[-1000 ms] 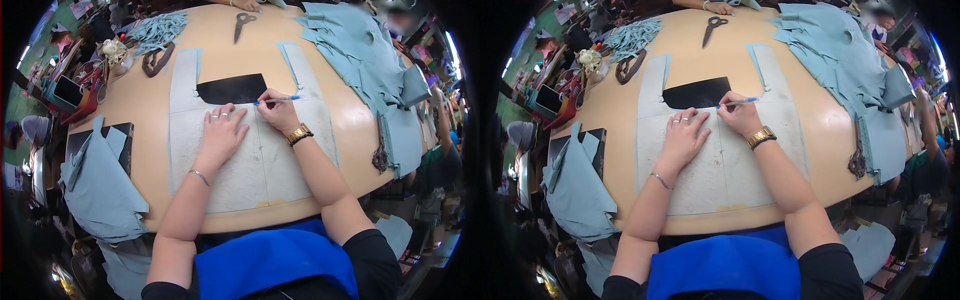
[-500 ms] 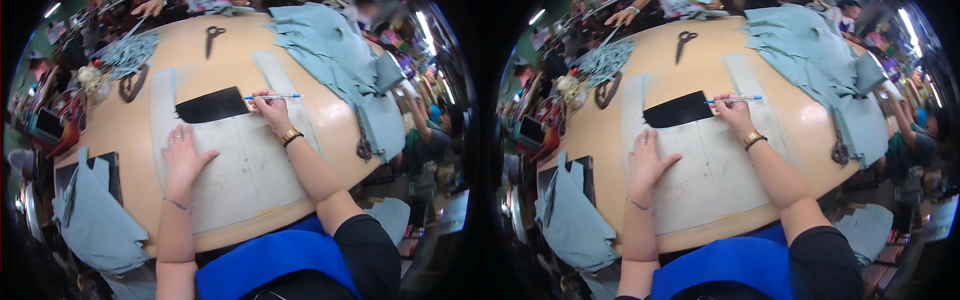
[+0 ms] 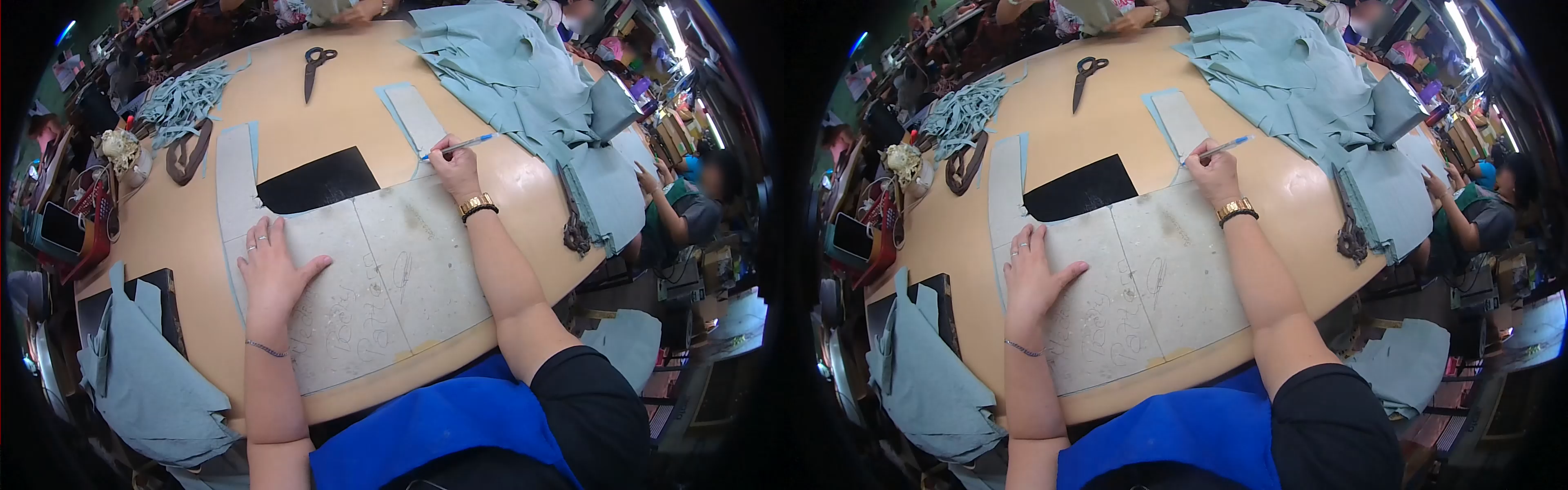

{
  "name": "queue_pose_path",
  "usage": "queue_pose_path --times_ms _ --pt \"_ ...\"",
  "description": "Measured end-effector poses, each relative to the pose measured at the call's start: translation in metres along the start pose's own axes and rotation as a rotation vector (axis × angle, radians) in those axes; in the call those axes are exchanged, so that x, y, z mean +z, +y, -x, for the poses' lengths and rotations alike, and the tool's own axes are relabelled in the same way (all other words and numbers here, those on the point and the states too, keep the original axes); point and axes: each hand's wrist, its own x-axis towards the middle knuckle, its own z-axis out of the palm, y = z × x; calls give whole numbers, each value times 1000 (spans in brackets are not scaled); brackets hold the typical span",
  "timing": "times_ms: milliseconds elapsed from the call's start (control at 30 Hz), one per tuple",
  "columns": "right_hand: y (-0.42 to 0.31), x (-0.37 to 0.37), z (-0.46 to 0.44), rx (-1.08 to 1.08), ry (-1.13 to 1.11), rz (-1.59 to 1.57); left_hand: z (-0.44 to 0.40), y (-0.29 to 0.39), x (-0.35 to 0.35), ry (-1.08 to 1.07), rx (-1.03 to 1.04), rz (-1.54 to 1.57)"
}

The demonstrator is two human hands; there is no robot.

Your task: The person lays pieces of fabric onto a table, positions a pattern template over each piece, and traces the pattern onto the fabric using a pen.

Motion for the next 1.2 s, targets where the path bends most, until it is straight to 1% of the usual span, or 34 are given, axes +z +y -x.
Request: queue_pose_path --times_ms 167,567,667,767,833,933,1033,1133,1167,1200 --pt "1 1 0 -12 -35 35 0 -2 2 8 3 7" --pt "1 2 1 -18 -28 22 2 -1 0 41 9 -16" --pt "4 2 -1 -34 -17 48 3 -1 1 42 21 -2" --pt "2 2 0 -80 4 183 1 -5 3 47 32 -2" --pt "6 -1 -5 -52 -67 180 1 -7 7 66 31 -10" --pt "18 10 -11 17 -34 -42 -3 -15 14 90 24 1" --pt "-29 48 1 -69 -71 -235 -6 -16 13 73 12 30" --pt "-64 104 21 -90 -342 -256 -6 -17 10 53 12 39" --pt "-81 122 30 -36 -424 -271 -6 -17 9 51 13 43" --pt "-98 137 38 -101 -457 -275 -7 -16 9 44 13 35"
